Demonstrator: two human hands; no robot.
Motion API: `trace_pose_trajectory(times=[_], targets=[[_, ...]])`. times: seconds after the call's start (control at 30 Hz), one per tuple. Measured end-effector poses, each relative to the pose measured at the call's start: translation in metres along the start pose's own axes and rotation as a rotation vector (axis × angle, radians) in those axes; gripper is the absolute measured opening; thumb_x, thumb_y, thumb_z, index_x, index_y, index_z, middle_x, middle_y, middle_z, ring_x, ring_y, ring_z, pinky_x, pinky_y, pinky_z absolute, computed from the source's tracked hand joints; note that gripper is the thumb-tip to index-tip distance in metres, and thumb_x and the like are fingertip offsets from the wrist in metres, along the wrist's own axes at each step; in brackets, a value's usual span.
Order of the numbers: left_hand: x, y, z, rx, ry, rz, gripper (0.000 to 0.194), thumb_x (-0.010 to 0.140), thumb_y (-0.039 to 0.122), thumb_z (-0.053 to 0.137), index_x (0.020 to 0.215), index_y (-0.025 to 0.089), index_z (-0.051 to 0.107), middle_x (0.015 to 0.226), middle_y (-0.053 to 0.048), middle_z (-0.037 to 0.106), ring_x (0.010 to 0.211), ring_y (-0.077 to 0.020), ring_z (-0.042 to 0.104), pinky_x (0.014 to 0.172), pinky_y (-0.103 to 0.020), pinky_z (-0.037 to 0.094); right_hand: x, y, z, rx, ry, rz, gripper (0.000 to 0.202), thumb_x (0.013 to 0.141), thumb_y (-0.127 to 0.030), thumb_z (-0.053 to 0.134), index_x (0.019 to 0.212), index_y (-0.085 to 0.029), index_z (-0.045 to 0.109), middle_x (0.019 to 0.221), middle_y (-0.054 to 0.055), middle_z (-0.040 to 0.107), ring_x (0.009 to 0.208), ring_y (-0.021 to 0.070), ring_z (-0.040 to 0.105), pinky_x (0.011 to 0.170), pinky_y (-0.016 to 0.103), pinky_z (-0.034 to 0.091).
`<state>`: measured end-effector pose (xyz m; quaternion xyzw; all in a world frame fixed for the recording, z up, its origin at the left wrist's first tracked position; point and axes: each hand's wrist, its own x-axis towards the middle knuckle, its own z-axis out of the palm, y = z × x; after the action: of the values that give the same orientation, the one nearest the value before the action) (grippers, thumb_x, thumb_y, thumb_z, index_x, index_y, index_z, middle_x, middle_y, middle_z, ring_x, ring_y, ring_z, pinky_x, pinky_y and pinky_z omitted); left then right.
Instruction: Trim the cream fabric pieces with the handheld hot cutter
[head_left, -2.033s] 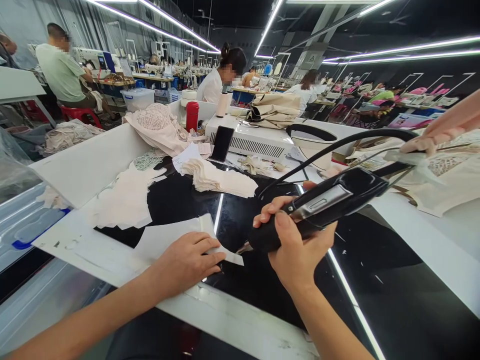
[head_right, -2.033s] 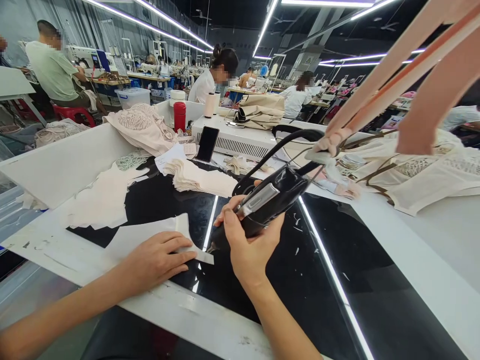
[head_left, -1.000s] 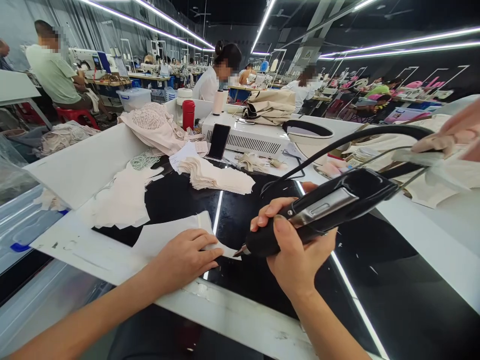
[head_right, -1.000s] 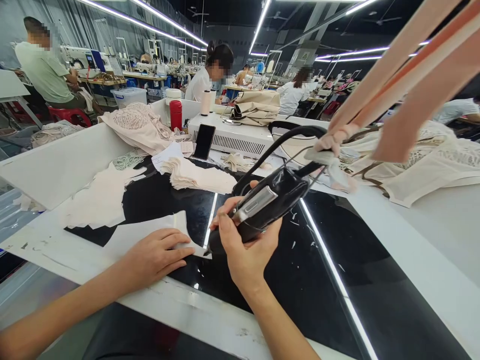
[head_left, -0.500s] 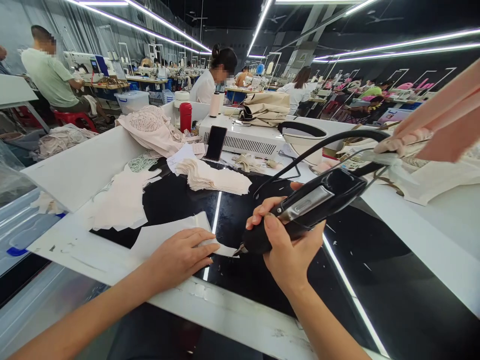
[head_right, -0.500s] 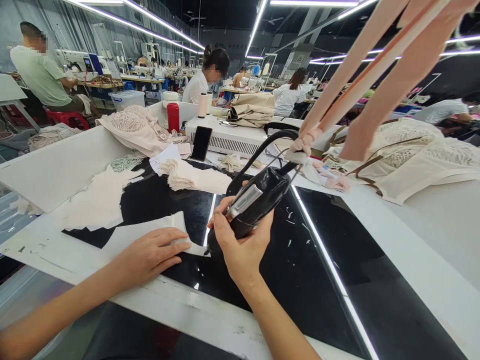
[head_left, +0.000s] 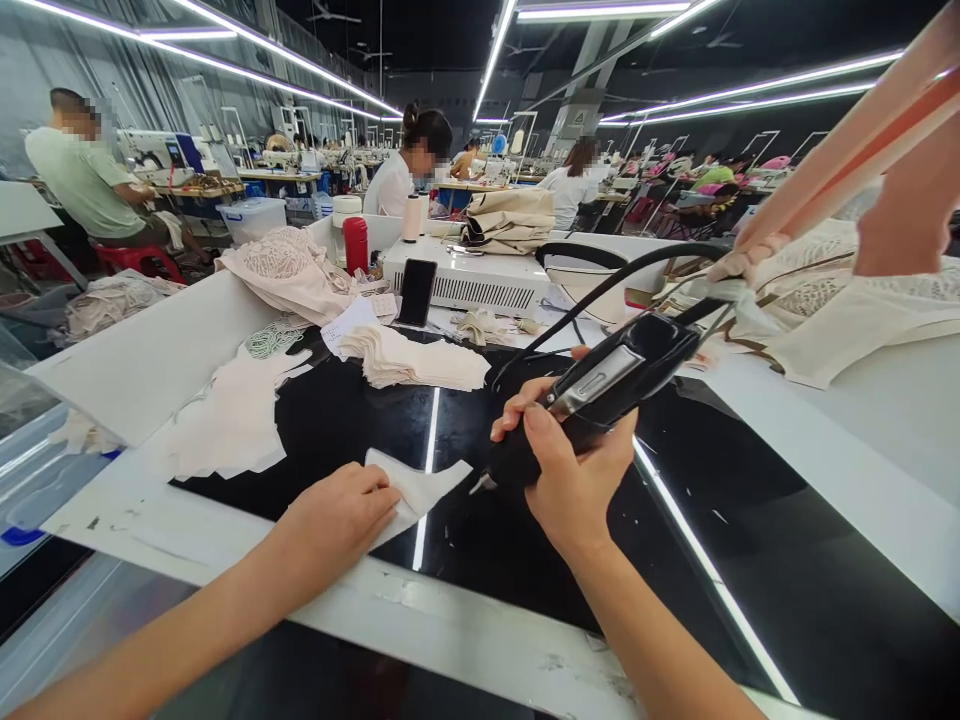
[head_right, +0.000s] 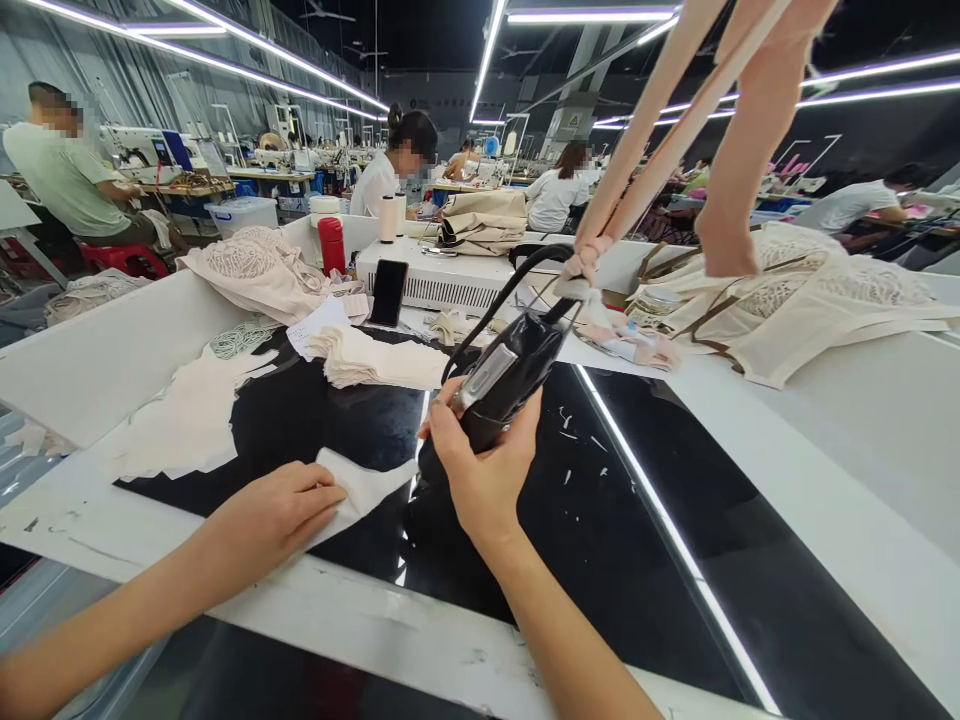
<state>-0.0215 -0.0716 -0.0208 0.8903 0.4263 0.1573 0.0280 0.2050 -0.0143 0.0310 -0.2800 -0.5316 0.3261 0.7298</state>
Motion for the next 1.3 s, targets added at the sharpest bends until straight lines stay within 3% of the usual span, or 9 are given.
trace_pose_trajectory(times=[0.13, 0.27, 0.37, 0.47, 0.6, 0.7, 0.83, 1.3], targets=[[0.006, 0.015, -0.012, -0.145, -0.11, -0.056, 0.025, 0.107, 0.021, 0.048, 0.101, 0.021, 0.071, 0.093, -0.001, 0.068, 0.077, -0.016, 0.068, 0.07, -0.027, 0.054, -0.005, -0.001, 0.008, 0.014, 0.005, 0.011, 0.036, 0.081, -0.019, 0.076, 0.105, -0.029, 0.051, 0.079, -0.009, 0.066, 0.056, 0.0112, 0.062, 0.051, 0.028, 0.056], [0.022, 0.01, -0.021, -0.105, -0.152, -0.075, 0.022, 0.107, 0.022, 0.051, 0.093, 0.02, 0.069, 0.088, -0.001, 0.066, 0.075, -0.0175, 0.068, 0.069, -0.029, 0.054, -0.006, 0.001, 0.01, 0.015, 0.017, 0.03, 0.033, 0.08, -0.02, 0.075, 0.099, -0.028, 0.049, 0.078, -0.009, 0.065, 0.056, 0.0109, 0.061, 0.051, 0.028, 0.056], [0.043, 0.0, -0.02, -0.131, -0.129, 0.057, 0.005, 0.1, 0.018, 0.066, 0.105, 0.019, 0.065, 0.108, -0.004, 0.071, 0.101, -0.0222, 0.07, 0.089, -0.034, 0.058, -0.006, 0.001, 0.01, 0.02, 0.029, 0.026, 0.034, 0.08, -0.019, 0.075, 0.099, -0.028, 0.049, 0.077, -0.009, 0.065, 0.056, 0.0108, 0.061, 0.051, 0.028, 0.056], [0.063, -0.009, -0.015, -0.244, -0.162, 0.221, 0.027, 0.093, 0.018, 0.077, 0.114, 0.02, 0.061, 0.134, -0.008, 0.067, 0.136, -0.0256, 0.058, 0.113, -0.04, 0.05, -0.006, 0.001, 0.009, 0.031, 0.037, 0.026, 0.033, 0.08, -0.018, 0.075, 0.099, -0.028, 0.049, 0.077, -0.009, 0.066, 0.056, 0.0102, 0.061, 0.051, 0.026, 0.056], [0.08, -0.017, -0.008, -0.32, -0.327, 0.251, 0.042, 0.089, 0.026, 0.082, 0.124, 0.023, 0.059, 0.139, -0.007, 0.066, 0.152, -0.0307, 0.04, 0.121, -0.051, 0.041, -0.007, 0.002, 0.007, 0.036, 0.036, 0.026, 0.034, 0.081, -0.018, 0.075, 0.101, -0.028, 0.051, 0.078, -0.01, 0.066, 0.056, 0.0098, 0.061, 0.051, 0.025, 0.057], [0.082, -0.02, -0.006, -0.348, -0.404, 0.245, 0.046, 0.092, 0.028, 0.08, 0.131, 0.025, 0.057, 0.14, -0.006, 0.066, 0.155, -0.0328, 0.034, 0.125, -0.063, 0.029, -0.007, 0.002, 0.005, 0.027, 0.042, 0.025, 0.034, 0.081, -0.018, 0.075, 0.103, -0.029, 0.052, 0.079, -0.009, 0.066, 0.056, 0.0097, 0.061, 0.051, 0.025, 0.057], [0.077, -0.025, -0.005, -0.387, -0.399, 0.234, 0.054, 0.094, 0.032, 0.077, 0.142, 0.029, 0.053, 0.14, -0.008, 0.065, 0.157, -0.0337, 0.03, 0.125, -0.07, 0.021, -0.007, 0.004, 0.006, 0.032, 0.056, 0.026, 0.033, 0.081, -0.018, 0.075, 0.103, -0.028, 0.051, 0.078, -0.009, 0.066, 0.056, 0.0097, 0.061, 0.051, 0.025, 0.057], [0.072, -0.029, -0.001, -0.374, -0.334, 0.23, 0.033, 0.09, 0.032, 0.081, 0.118, 0.025, 0.065, 0.146, -0.008, 0.062, 0.155, -0.0338, 0.033, 0.123, -0.071, 0.023, -0.006, 0.009, 0.016, 0.028, 0.066, 0.02, 0.033, 0.08, -0.02, 0.075, 0.1, -0.028, 0.049, 0.079, -0.009, 0.066, 0.056, 0.0099, 0.061, 0.052, 0.026, 0.057]])
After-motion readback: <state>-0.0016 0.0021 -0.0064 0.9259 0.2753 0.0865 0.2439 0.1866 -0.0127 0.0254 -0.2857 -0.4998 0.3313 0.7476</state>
